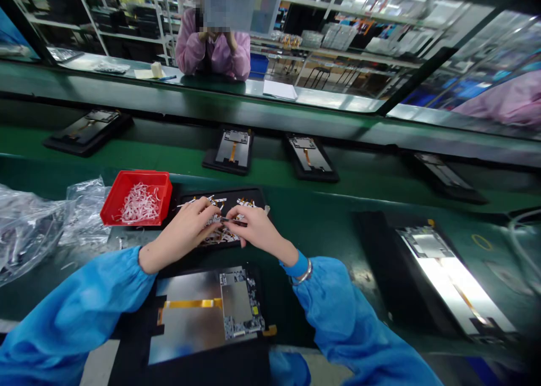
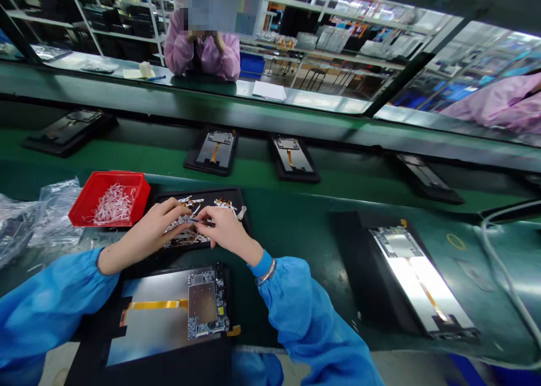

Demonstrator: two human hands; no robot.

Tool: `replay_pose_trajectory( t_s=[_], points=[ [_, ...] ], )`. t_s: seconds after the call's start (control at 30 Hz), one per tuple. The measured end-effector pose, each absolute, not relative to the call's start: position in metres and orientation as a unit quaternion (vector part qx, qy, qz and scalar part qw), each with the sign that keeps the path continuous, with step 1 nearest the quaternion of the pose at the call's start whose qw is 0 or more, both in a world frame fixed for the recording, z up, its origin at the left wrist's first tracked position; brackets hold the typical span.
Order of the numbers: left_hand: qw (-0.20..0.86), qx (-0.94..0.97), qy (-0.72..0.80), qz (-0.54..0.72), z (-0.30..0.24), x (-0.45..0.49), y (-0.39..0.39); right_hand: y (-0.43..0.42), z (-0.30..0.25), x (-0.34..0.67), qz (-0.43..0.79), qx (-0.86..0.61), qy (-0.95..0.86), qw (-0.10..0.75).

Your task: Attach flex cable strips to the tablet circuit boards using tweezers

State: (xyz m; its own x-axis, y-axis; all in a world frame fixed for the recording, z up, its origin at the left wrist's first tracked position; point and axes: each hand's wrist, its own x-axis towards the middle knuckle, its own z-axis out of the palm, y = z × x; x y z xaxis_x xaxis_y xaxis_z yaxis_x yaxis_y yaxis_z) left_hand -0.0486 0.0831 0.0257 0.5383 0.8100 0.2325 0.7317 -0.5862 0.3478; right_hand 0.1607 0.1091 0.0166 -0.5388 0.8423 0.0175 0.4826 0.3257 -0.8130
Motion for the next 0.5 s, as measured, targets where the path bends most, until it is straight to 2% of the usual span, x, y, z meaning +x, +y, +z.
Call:
replay_pose_trajectory(
  t_s=[0.17, 0.33, 0.5],
  points=[
    [0.152, 0.881, 0.408, 0.186, 0.036, -0.041, 0.095, 0.105, 0.018, 0.162, 0.363, -0.407, -0.796, 0.261],
    [0.226, 0.83, 0.44, 0.257, 0.045, -0.051, 0.089, 0.106, 0.009, 0.169, 0.357, -0.424, -0.775, 0.303],
    [0.355, 0.739, 0.462, 0.338, 0.043, -0.047, 0.071, 0.083, 0.012, 0.16, 0.587, -0.381, -0.594, 0.396]
  ],
)
